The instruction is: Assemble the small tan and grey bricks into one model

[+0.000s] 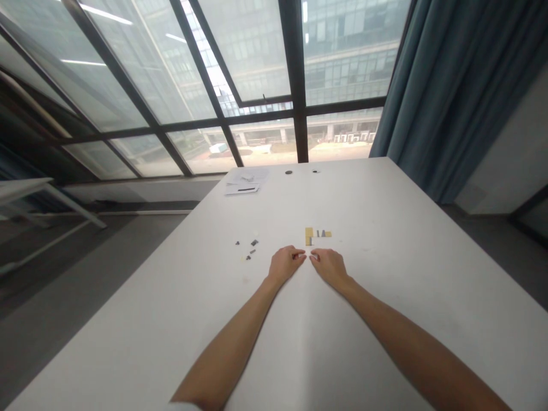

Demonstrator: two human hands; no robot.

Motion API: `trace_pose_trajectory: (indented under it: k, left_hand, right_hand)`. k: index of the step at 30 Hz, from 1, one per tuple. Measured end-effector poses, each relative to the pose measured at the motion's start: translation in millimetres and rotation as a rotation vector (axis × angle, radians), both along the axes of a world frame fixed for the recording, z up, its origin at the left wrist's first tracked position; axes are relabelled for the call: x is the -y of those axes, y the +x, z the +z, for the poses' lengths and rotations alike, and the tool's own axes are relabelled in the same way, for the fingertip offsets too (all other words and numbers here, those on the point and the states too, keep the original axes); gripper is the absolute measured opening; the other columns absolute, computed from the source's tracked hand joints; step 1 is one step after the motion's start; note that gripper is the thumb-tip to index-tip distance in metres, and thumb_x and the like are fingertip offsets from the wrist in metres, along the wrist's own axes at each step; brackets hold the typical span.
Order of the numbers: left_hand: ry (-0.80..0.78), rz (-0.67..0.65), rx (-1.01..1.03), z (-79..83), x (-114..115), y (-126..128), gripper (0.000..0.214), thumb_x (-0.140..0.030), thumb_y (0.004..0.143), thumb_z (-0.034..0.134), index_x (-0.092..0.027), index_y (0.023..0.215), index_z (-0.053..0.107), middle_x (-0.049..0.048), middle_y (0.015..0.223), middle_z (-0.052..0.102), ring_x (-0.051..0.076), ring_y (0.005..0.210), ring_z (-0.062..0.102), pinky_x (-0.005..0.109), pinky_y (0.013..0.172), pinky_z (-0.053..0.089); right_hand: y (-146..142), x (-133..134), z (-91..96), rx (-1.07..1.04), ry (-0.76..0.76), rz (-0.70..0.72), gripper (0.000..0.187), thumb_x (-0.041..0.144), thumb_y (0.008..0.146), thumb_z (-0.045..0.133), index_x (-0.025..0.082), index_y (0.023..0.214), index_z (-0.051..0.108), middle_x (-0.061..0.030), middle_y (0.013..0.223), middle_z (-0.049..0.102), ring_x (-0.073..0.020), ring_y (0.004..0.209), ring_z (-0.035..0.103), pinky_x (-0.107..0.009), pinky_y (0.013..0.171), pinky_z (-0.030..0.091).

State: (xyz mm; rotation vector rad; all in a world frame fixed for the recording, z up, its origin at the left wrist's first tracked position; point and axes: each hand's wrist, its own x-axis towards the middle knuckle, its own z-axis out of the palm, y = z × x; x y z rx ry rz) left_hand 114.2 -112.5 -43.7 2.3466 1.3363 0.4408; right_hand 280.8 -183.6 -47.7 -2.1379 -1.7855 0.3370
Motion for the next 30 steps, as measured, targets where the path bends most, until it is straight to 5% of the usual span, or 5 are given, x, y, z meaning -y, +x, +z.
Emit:
trace_pose_trajectory:
  k: [30]
  left_hand:
    - [0.002,-0.019,0.054,-4.8,-5.9,-0.8,0.030,-0.040,0.088,0.063,-0.024,0.106,0.080,0.0032,0.089,0.075,0.017,0.081,0.065,0.026,0.070,0.043]
  right_hand:
    - [3.1,-3.3,-6.8,-0.038,0.068,-0.003,0.029,0.041,0.098,0.052,0.026,0.106,0.076,-0.0053,0.094,0.077,-0.0192,0.085,0.069,-0.026,0.072,0.039]
